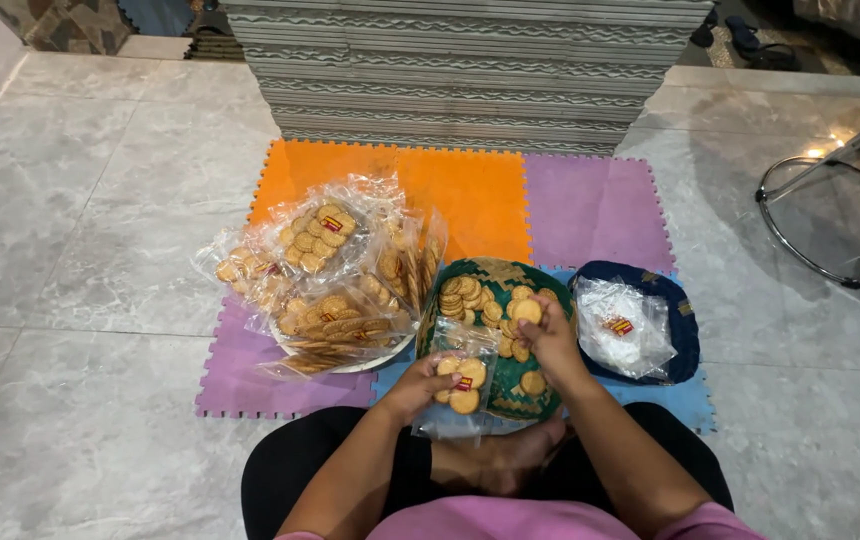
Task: A person is manually packing small round cookies from a basket into clear plastic bags while sitting on the floor.
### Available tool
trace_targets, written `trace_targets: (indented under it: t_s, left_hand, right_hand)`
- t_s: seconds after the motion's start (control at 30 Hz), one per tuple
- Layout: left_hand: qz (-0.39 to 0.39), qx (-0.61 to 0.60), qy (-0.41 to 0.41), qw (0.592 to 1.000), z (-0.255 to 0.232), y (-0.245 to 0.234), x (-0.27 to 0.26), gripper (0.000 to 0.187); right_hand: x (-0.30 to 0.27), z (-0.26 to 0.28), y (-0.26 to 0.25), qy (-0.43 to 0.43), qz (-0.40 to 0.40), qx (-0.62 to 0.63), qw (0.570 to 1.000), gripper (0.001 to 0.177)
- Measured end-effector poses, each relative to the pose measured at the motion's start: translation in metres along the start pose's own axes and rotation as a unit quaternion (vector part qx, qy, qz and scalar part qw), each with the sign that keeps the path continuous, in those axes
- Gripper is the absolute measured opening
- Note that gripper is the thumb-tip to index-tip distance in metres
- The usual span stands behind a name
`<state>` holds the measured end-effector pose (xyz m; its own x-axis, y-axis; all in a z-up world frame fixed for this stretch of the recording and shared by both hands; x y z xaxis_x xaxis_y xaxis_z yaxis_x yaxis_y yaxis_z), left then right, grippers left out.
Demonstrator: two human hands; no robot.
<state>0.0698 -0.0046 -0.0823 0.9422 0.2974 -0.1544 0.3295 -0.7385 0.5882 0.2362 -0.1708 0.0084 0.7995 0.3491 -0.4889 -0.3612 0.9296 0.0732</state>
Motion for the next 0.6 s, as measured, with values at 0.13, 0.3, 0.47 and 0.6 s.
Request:
trace_targets:
  t_s: [0.13, 0.3, 0.47, 0.6]
  left_hand:
    - [0.056, 0.053, -0.019, 0.997, 0.003, 0.009, 0.000, 0.057]
    - [0.112, 0.095, -0.015, 0.989, 0.009, 0.011, 0.006, 0.059]
    - [0.133, 0.120, -0.020, 0.984, -0.013, 0.024, -0.003, 0.058]
    - [0.145, 0.140, -0.016, 0.979, -0.014, 0.023, 0.001, 0.059]
  right_hand:
    - [0.007, 0.003, 0.005, -0.067, 0.031, -0.035, 0.997, 0.050]
    - [0.023, -0.030, 0.009, -0.043, 0.142, -0.188, 0.971, 0.037]
    - [0.019, -0.021, 0.004, -0.056, 0.142, -0.132, 0.979, 0.030]
    - [0.019, -0.033, 0.004, -0.028, 0.201, -0.128, 0.971, 0.035]
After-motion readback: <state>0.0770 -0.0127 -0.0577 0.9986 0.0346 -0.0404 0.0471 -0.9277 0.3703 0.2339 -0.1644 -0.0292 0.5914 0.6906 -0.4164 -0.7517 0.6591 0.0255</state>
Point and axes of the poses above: each hand's wrist, its own x-axis towards the middle knuckle, its own y-axis out of the palm, z = x × y, the point moved 5 cm from there along x, towards the middle knuckle, and after that the axes turned 15 degrees about y, right-handed, at the moved point
